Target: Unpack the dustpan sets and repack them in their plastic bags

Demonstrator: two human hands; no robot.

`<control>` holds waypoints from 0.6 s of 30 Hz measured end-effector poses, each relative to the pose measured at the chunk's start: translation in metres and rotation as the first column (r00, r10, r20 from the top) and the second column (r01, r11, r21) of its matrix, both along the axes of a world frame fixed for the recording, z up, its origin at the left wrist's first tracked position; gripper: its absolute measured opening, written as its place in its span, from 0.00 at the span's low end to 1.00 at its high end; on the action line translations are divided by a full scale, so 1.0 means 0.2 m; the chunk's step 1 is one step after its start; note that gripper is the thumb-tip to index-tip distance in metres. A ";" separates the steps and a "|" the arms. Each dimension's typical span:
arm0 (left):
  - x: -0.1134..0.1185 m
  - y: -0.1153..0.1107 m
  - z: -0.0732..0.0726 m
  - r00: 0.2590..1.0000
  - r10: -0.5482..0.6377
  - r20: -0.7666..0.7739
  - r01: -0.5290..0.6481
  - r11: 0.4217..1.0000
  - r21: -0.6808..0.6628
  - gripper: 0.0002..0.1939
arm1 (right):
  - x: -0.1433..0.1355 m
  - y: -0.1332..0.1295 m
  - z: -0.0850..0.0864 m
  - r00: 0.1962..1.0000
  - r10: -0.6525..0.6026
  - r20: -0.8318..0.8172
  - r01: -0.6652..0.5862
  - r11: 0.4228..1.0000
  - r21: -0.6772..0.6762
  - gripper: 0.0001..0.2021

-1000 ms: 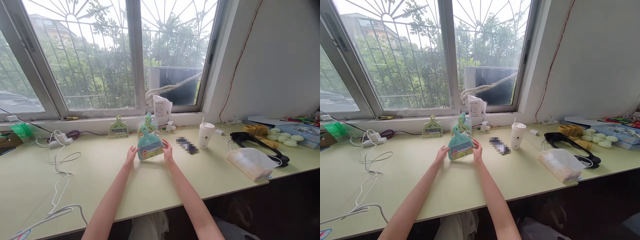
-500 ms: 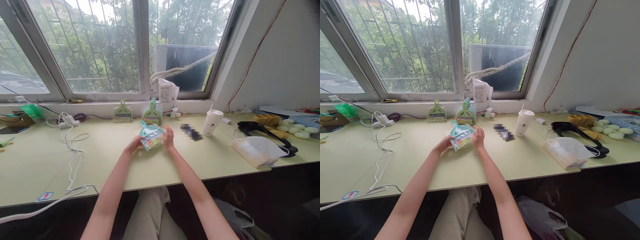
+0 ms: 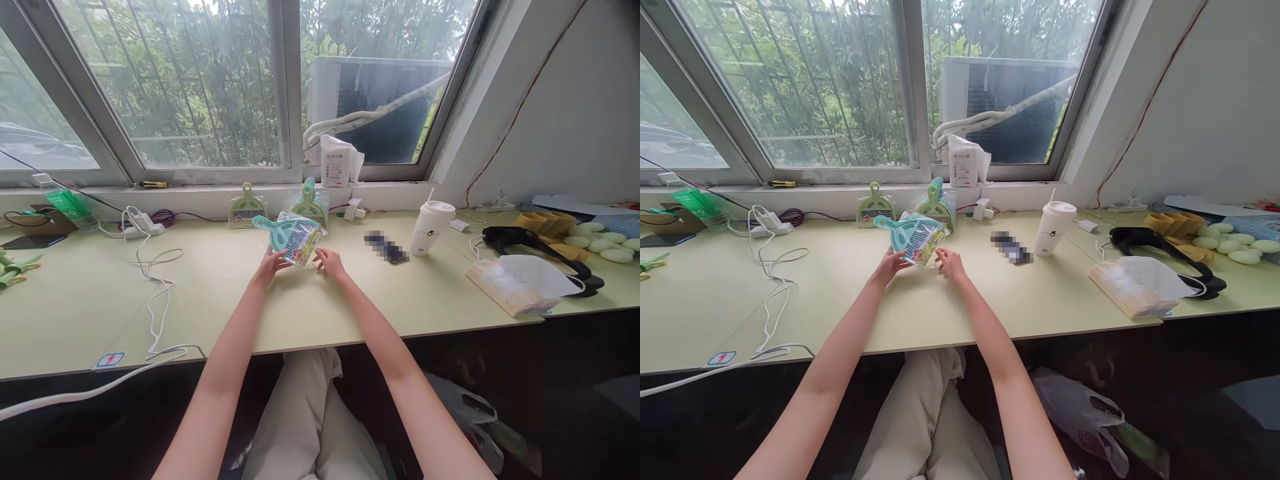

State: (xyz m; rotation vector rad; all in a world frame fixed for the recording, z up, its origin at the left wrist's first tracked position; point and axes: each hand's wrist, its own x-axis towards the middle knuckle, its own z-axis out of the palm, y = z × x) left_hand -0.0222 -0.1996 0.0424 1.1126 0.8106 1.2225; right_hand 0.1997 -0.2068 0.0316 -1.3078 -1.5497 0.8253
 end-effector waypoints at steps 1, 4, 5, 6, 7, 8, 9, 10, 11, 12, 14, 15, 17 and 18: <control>0.01 -0.01 0.00 0.999 -0.043 -0.015 0.043 0.999 0.002 0.33 | 0.01 0.01 -0.01 0.999 0.002 -0.043 -0.004 0.999 -0.035 0.14; 0.02 -0.02 0.01 0.993 -0.117 -0.027 0.117 0.993 -0.007 0.30 | 0.03 0.04 -0.03 0.988 -0.020 -0.152 0.005 0.995 -0.101 0.10; 0.03 -0.02 0.01 0.991 -0.133 -0.030 0.133 0.991 -0.017 0.30 | 0.04 0.04 -0.03 0.983 -0.031 -0.179 0.010 0.993 -0.114 0.09; 0.03 -0.01 0.01 0.989 -0.138 -0.045 0.137 0.990 -0.021 0.30 | 0.04 0.05 -0.03 0.979 -0.041 -0.200 0.015 0.992 -0.127 0.09; 0.02 -0.01 0.01 0.988 -0.132 -0.079 0.131 0.991 -0.019 0.31 | 0.05 0.05 -0.03 0.975 -0.048 -0.217 0.018 0.990 -0.138 0.09; 0.02 -0.01 0.01 0.985 -0.114 -0.132 0.114 0.993 -0.009 0.31 | 0.05 0.05 -0.03 0.972 -0.060 -0.229 0.027 0.989 -0.145 0.11; 0.01 -0.01 0.00 0.977 -0.086 -0.193 0.089 0.996 0.007 0.31 | 0.05 0.05 -0.03 0.968 -0.081 -0.238 0.045 0.988 -0.150 0.12; 0.01 0.00 0.00 0.966 -0.056 -0.252 0.064 0.998 0.024 0.31 | 0.05 0.05 -0.03 0.963 -0.113 -0.246 0.077 0.986 -0.151 0.14; 0.00 0.01 -0.01 0.954 -0.030 -0.299 0.042 0.999 0.035 0.31 | 0.06 0.05 -0.03 0.955 -0.156 -0.253 0.121 0.982 -0.147 0.16; 0.00 0.01 -0.01 0.944 -0.006 -0.329 0.019 0.999 0.036 0.30 | 0.06 0.05 -0.03 0.944 -0.203 -0.259 0.172 0.975 -0.138 0.18; 0.00 0.03 -0.03 0.943 0.038 -0.330 -0.032 0.999 0.023 0.27 | 0.07 0.06 -0.03 0.917 -0.279 -0.284 0.256 0.960 -0.113 0.19; 0.00 0.04 -0.03 0.947 0.061 -0.315 -0.059 0.998 0.015 0.25 | 0.07 0.06 -0.03 0.905 -0.289 -0.311 0.271 0.957 -0.102 0.19; 0.01 0.05 -0.05 0.955 0.105 -0.277 -0.106 0.994 0.009 0.22 | 0.08 0.06 -0.03 0.881 -0.260 -0.394 0.245 0.965 -0.089 0.19; 0.01 0.05 -0.05 0.958 0.118 -0.260 -0.119 0.993 0.010 0.22 | 0.08 0.06 -0.03 0.867 -0.225 -0.445 0.206 0.974 -0.093 0.19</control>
